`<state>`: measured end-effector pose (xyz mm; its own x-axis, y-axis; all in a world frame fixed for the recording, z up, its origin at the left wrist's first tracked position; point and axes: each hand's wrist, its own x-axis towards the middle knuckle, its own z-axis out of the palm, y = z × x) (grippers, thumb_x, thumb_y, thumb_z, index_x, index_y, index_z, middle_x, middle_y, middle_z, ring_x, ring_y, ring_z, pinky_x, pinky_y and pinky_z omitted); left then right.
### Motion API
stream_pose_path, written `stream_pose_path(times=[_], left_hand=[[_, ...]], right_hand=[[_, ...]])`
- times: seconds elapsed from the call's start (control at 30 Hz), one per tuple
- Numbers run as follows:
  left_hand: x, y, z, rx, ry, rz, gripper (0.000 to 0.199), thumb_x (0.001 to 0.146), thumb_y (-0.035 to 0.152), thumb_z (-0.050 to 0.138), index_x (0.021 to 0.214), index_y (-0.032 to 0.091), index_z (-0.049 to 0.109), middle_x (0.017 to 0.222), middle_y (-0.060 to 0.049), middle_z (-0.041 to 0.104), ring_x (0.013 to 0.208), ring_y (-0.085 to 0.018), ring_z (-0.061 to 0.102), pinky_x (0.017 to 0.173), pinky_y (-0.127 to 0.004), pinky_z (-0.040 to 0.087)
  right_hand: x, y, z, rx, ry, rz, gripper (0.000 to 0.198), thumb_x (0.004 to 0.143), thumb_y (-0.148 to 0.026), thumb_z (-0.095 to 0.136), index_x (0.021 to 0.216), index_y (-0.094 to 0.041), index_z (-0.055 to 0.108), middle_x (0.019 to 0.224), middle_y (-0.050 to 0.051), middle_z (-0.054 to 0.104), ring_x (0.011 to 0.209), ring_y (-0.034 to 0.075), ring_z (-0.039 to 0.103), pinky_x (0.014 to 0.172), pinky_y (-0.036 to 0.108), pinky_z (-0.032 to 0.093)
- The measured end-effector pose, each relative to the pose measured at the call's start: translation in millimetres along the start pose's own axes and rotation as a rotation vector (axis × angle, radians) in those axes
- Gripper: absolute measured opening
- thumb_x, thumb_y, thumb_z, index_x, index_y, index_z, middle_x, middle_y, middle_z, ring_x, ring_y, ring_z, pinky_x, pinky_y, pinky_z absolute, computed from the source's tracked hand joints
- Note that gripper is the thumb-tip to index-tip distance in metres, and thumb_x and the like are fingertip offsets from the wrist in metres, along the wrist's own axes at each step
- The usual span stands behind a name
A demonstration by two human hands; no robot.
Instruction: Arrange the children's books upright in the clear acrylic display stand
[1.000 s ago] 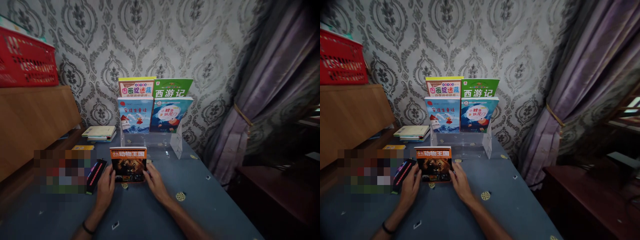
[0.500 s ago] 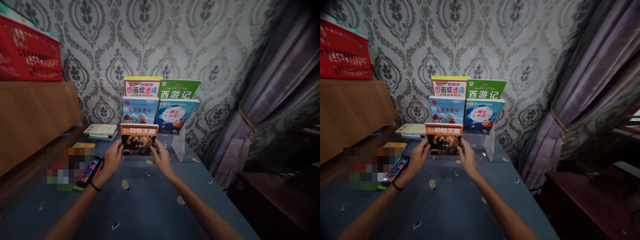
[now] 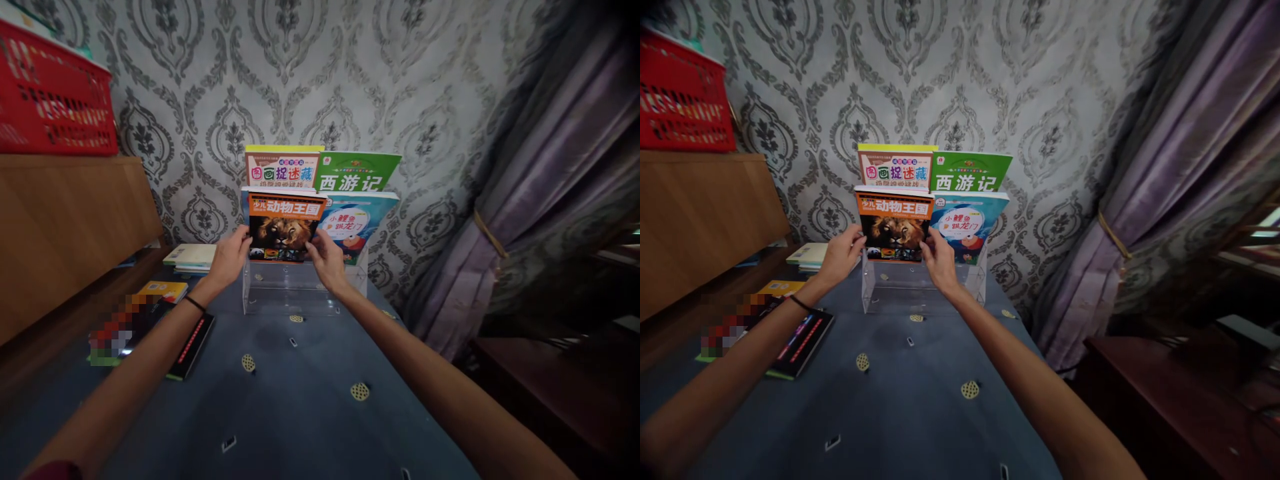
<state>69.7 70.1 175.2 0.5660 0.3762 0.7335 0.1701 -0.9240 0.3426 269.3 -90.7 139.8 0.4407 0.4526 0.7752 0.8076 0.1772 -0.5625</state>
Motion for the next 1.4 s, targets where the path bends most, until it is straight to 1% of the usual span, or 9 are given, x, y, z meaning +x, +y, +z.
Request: stream_pose_path(times=[0.07, 0.17, 0.43, 0.57, 0.77, 0.9, 1.17, 1.3, 1.4], left_hand=[[-0.2, -2.5, 4.0, 0.013, -0.021, -0.009, 0.021, 0.095, 0.024, 0.045, 0.109, 0.018, 0.060, 0.088, -0.005, 0.071, 0.078, -0.020, 0.066, 0.073, -0.029, 0.046], [-2.3, -7.1, 9.3, 0.030, -0.050, -0.025, 0.021, 0.095, 0.023, 0.046, 0.110, 0.017, 0.059, 0.089, -0.007, 0.071, 0.080, -0.021, 0.066, 0.074, -0.029, 0.045], [-10.6, -24.4, 19.8, 0.075, -0.094, -0.087, 0.018, 0.096, 0.022, 0.045, 0.103, 0.018, 0.061, 0.083, -0.006, 0.069, 0.079, -0.021, 0.065, 0.074, -0.029, 0.044], [-13.7, -27.7, 22.5, 0.096, -0.124, -0.112, 0.017, 0.095, 0.022, 0.046, 0.101, 0.019, 0.062, 0.089, -0.007, 0.071, 0.085, -0.022, 0.065, 0.075, -0.029, 0.043], [-16.7, -28.3, 27.6, 0.201, -0.161, -0.132, 0.013, 0.094, 0.022, 0.049, 0.092, 0.020, 0.062, 0.095, -0.009, 0.071, 0.090, -0.023, 0.065, 0.074, -0.030, 0.041], [-17.3, -30.4, 31.2, 0.232, -0.155, -0.134, 0.013, 0.094, 0.021, 0.050, 0.092, 0.020, 0.063, 0.096, -0.009, 0.071, 0.091, -0.023, 0.065, 0.074, -0.030, 0.042], [-18.6, -33.3, 35.9, 0.210, -0.100, -0.176, 0.013, 0.094, 0.022, 0.053, 0.105, 0.020, 0.058, 0.097, -0.008, 0.073, 0.090, -0.023, 0.067, 0.073, -0.030, 0.043], [-16.0, -33.5, 37.9, 0.172, -0.065, -0.174, 0.010, 0.094, 0.024, 0.052, 0.102, 0.021, 0.058, 0.093, -0.007, 0.072, 0.089, -0.022, 0.067, 0.074, -0.029, 0.044], [-12.5, -33.3, 38.0, 0.148, -0.036, -0.173, 0.008, 0.094, 0.024, 0.051, 0.096, 0.022, 0.059, 0.090, -0.006, 0.072, 0.086, -0.021, 0.067, 0.073, -0.029, 0.044]], right_hand=[[-1.5, 3.4, 2.7, 0.010, -0.007, 0.009, 0.037, 0.091, -0.037, 0.054, 0.126, -0.026, 0.058, 0.088, 0.005, 0.066, 0.074, 0.021, 0.063, 0.072, 0.040, 0.058], [-4.7, 6.1, 7.4, 0.020, -0.023, 0.023, 0.036, 0.090, -0.033, 0.053, 0.124, -0.022, 0.060, 0.085, 0.005, 0.064, 0.072, 0.021, 0.062, 0.070, 0.039, 0.058], [-12.1, 9.6, 20.5, -0.044, -0.074, 0.072, 0.038, 0.089, -0.028, 0.053, 0.124, -0.019, 0.060, 0.085, 0.005, 0.065, 0.074, 0.020, 0.061, 0.072, 0.035, 0.053], [-15.3, 15.6, 25.1, -0.059, -0.083, 0.069, 0.037, 0.088, -0.027, 0.052, 0.123, -0.019, 0.059, 0.083, 0.004, 0.066, 0.073, 0.021, 0.060, 0.071, 0.034, 0.051], [-20.2, 22.2, 29.2, -0.100, -0.096, 0.118, 0.037, 0.085, -0.027, 0.052, 0.120, -0.018, 0.058, 0.086, 0.006, 0.067, 0.075, 0.022, 0.062, 0.072, 0.034, 0.050], [-22.4, 26.1, 32.2, -0.114, -0.093, 0.135, 0.034, 0.084, -0.027, 0.053, 0.117, -0.018, 0.056, 0.084, 0.005, 0.068, 0.075, 0.022, 0.064, 0.071, 0.034, 0.049], [-29.2, 32.6, 35.3, -0.148, -0.113, 0.157, 0.020, 0.083, -0.028, 0.055, 0.102, -0.021, 0.052, 0.077, 0.003, 0.066, 0.071, 0.022, 0.064, 0.070, 0.033, 0.047], [-31.4, 32.7, 37.1, -0.172, -0.128, 0.158, 0.013, 0.083, -0.026, 0.055, 0.095, -0.022, 0.053, 0.077, 0.002, 0.065, 0.069, 0.020, 0.062, 0.067, 0.031, 0.047], [-29.5, 31.1, 38.2, -0.200, -0.121, 0.150, 0.009, 0.083, -0.023, 0.056, 0.091, -0.023, 0.054, 0.083, 0.003, 0.066, 0.073, 0.020, 0.063, 0.070, 0.031, 0.048]])
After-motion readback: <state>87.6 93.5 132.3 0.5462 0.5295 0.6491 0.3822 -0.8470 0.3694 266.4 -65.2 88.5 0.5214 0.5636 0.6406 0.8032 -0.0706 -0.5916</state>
